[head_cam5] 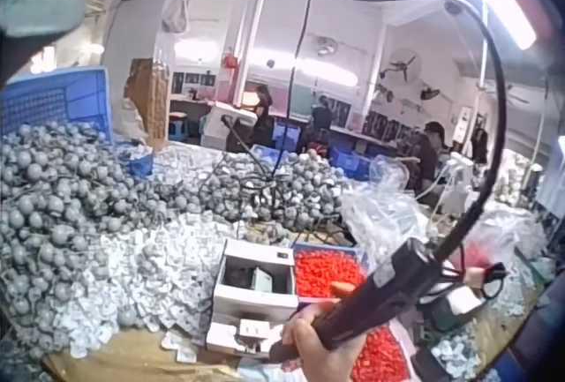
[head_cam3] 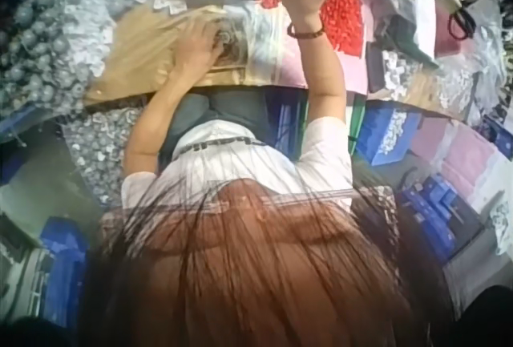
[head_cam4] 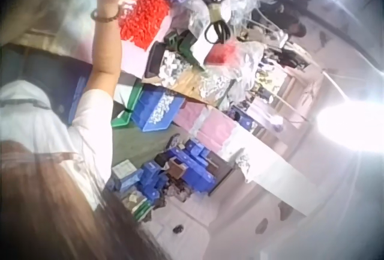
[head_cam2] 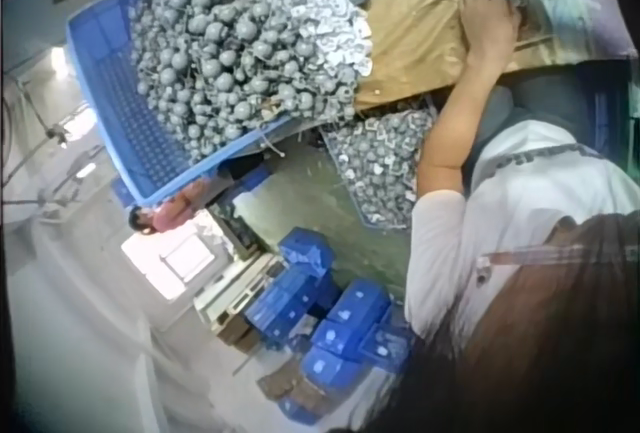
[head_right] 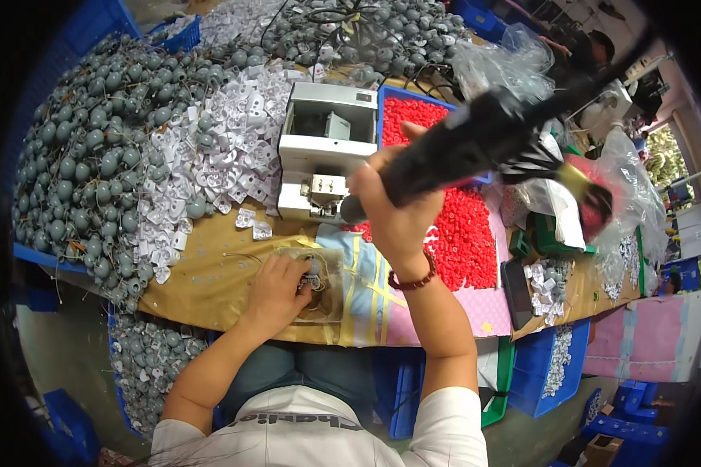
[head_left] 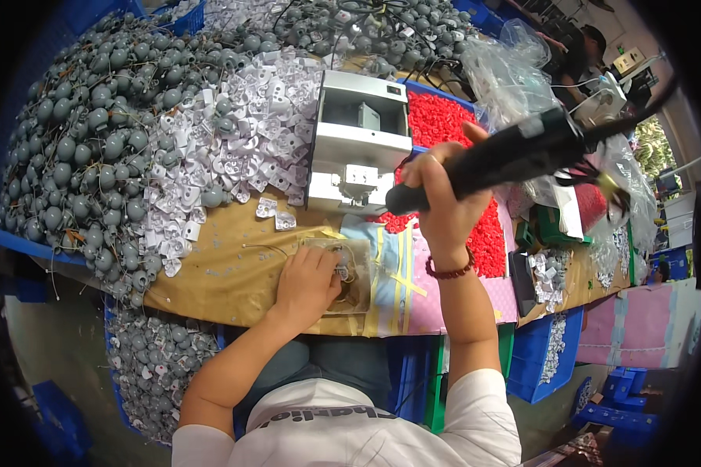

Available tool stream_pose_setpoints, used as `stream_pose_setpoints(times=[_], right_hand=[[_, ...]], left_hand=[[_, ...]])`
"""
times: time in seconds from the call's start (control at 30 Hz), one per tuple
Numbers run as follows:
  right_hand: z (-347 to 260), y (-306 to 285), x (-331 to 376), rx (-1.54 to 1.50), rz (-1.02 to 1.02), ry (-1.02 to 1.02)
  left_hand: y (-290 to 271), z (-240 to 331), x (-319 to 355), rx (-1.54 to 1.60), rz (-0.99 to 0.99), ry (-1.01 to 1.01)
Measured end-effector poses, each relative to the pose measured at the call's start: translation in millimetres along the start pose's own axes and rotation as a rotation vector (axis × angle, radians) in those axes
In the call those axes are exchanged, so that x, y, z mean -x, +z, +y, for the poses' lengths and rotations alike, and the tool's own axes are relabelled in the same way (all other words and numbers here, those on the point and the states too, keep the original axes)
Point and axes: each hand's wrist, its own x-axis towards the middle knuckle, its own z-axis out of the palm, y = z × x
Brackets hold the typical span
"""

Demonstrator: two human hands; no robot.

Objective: Apply small white labels to grey spherical objects using a specialized handheld tool at a factory workbench.

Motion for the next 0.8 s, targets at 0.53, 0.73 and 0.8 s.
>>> stream_pose_setpoints(times=[0.53, 0.73, 0.8], right_hand=[[37, 34, 9, 0.171, -0.174, 0.28], [3, 35, 61, 0.096, -0.151, 0.344], [3, 35, 70, 0.099, -0.145, 0.319]], left_hand=[[5, -5, 4, 0.052, 0.03, -0.055], [6, -6, 6, 0.09, 0.063, -0.053], [6, -6, 5, 0.083, 0.056, -0.06]])
